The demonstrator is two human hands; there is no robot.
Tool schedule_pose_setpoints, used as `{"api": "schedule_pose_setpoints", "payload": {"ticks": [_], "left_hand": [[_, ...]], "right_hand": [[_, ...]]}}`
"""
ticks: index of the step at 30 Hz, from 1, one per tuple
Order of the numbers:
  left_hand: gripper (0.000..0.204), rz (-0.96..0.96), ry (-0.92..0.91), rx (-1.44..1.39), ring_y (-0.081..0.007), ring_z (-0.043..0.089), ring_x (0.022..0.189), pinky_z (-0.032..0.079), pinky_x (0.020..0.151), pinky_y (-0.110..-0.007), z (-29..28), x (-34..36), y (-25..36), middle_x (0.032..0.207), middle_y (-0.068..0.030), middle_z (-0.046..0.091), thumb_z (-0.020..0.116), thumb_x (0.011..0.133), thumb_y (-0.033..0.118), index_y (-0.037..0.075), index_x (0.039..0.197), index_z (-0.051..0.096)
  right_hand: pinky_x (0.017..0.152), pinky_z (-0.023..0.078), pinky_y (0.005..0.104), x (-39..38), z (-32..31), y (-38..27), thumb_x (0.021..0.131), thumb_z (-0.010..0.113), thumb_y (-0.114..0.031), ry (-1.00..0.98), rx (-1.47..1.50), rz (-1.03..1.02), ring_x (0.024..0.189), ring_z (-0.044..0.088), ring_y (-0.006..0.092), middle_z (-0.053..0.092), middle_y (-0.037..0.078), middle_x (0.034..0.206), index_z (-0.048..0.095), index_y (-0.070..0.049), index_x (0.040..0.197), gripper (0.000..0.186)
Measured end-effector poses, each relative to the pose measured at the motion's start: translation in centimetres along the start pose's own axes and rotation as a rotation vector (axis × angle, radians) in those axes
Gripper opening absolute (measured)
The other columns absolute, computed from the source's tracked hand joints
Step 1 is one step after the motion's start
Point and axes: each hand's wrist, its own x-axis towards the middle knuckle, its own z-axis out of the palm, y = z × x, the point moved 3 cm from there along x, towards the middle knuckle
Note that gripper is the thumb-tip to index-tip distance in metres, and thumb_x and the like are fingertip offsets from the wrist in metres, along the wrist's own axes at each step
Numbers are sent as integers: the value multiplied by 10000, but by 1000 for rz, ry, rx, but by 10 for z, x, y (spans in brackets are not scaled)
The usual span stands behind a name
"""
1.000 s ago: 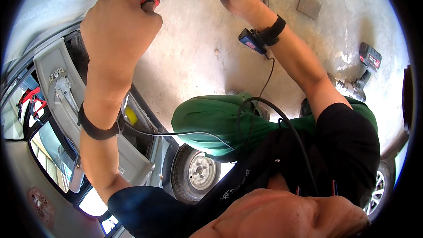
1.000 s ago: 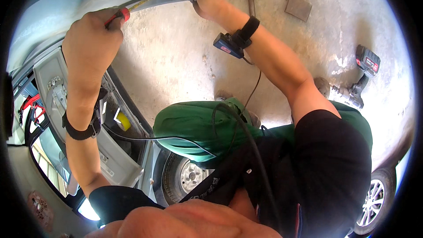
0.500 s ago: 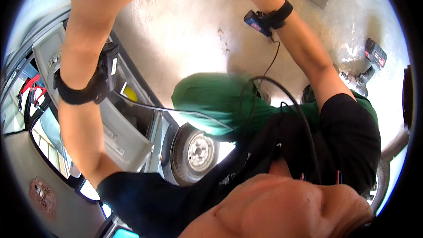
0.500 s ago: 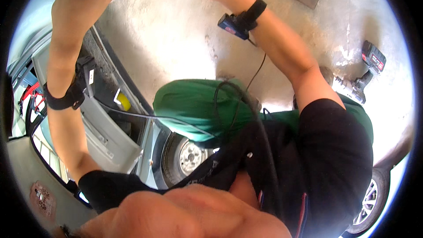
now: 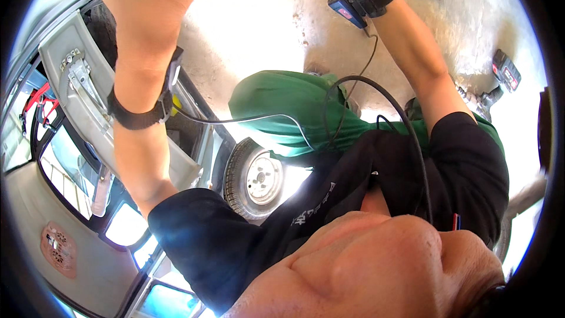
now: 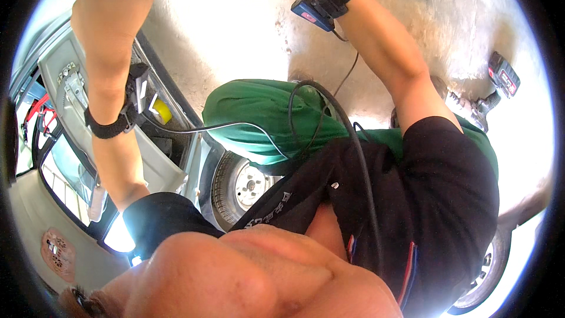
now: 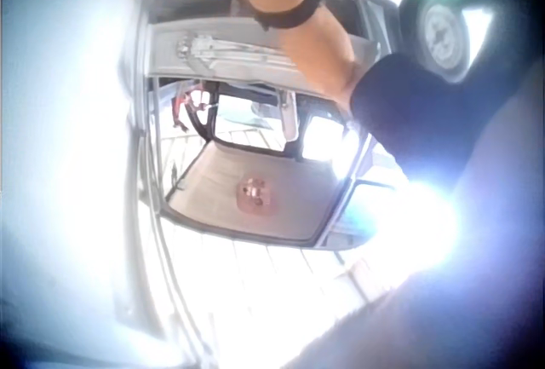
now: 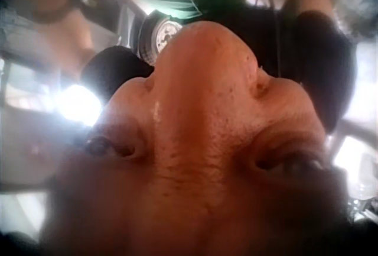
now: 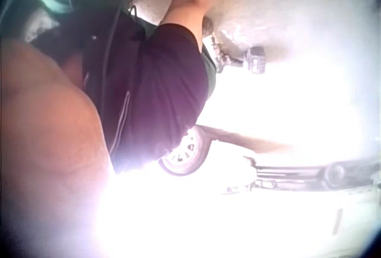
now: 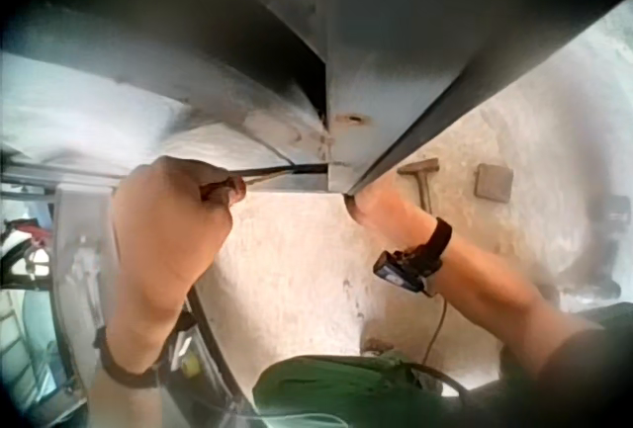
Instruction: The person uses a screwdriver, a hammer, and a metal block to straighten and align the metal frame and outer panel of a blue vehicle door.
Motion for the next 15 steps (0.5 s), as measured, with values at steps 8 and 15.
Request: {"api": "schedule_pose_setpoints", "payload": {"ticks": [8, 15], "left_hand": [[141, -63, 16, -15, -370, 640, 622, 504, 567, -413, 6, -8, -2, 693, -168, 649, 714, 780, 251, 121, 770, 766], [135, -131, 13, -65, -355, 648, 626, 504, 569, -404, 16, -14, -11, 703, -156, 658, 705, 786, 242, 122, 788, 767]], "right_hand": [[884, 467, 294, -4, 1, 0, 983, 512, -104, 5, -7, 22, 1000, 562, 158, 591, 53, 1074, 572, -48, 1143, 180], [875, 468, 300, -5, 3, 0, 982, 508, -109, 4, -10, 36, 988, 566, 166, 595, 62, 1059, 576, -44, 1131, 177]]}}
